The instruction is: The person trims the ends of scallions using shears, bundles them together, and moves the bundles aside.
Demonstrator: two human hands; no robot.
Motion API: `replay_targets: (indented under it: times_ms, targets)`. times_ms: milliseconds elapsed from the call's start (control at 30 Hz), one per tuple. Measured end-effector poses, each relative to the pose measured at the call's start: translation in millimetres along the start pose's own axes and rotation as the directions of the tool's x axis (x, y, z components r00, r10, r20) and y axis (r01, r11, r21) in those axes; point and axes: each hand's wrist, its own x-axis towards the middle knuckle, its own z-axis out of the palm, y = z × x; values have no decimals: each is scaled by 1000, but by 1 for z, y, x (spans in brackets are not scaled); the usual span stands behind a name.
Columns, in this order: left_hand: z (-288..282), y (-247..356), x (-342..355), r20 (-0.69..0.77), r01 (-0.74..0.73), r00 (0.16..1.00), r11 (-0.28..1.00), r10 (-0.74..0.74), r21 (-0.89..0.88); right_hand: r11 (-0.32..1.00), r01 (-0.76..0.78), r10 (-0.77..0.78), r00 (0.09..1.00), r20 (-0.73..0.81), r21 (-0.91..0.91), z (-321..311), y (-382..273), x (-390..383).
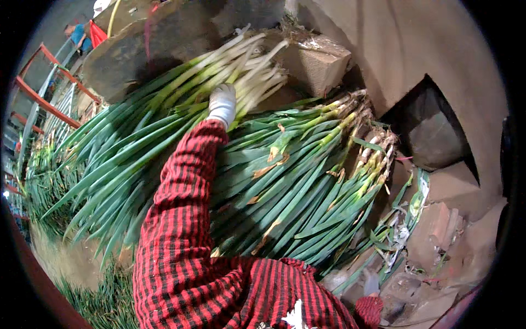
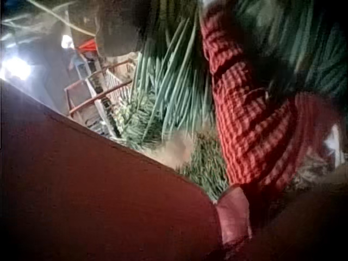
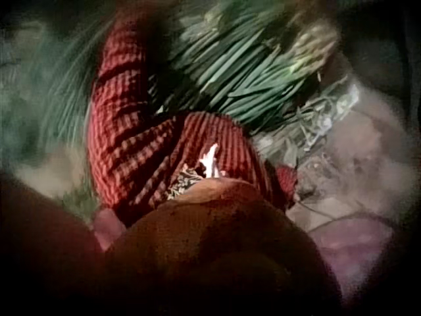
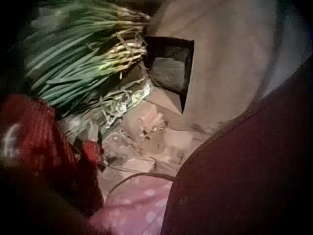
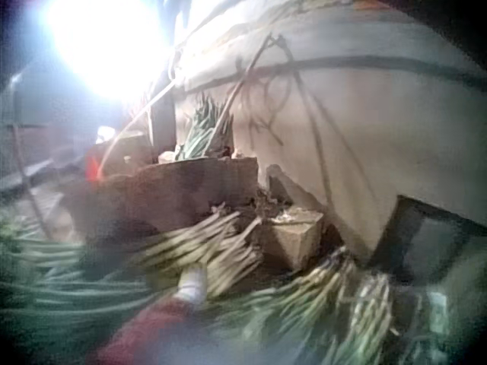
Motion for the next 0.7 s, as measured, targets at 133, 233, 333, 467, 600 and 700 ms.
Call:
replay_targets:
  times_ms: [133, 233, 333, 467, 600, 700]
  targets:
    - [-31, -21, -3, -11, -106, 994, 976, 106, -188, 1000, 22, -21, 999, 39, -19, -13, 41, -25]
    - [-67, -54, -10, 263, -75, 949, 937, 172, -342, 1000, 16, -15, 999, 41, -17, -8, 55, -14]
    - [-77, -62, -6, 369, -62, 913, 953, 174, -295, 997, -62, 61, 998, 34, 51, 4, 50, -12]
    - [-70, -87, 15, -268, -59, 962, 998, 56, -2, 991, -100, 97, 995, 36, 86, 18, 44, -12]
    - [-72, -131, 58, 266, 218, 942, 976, -204, -24, 988, -110, 107, 994, 38, 111, 26, 39, -15]
    - [-41, -137, 64, 179, 174, 967, 983, -181, 59, 982, -121, 110, 990, 84, 143, 25, 42, -9]
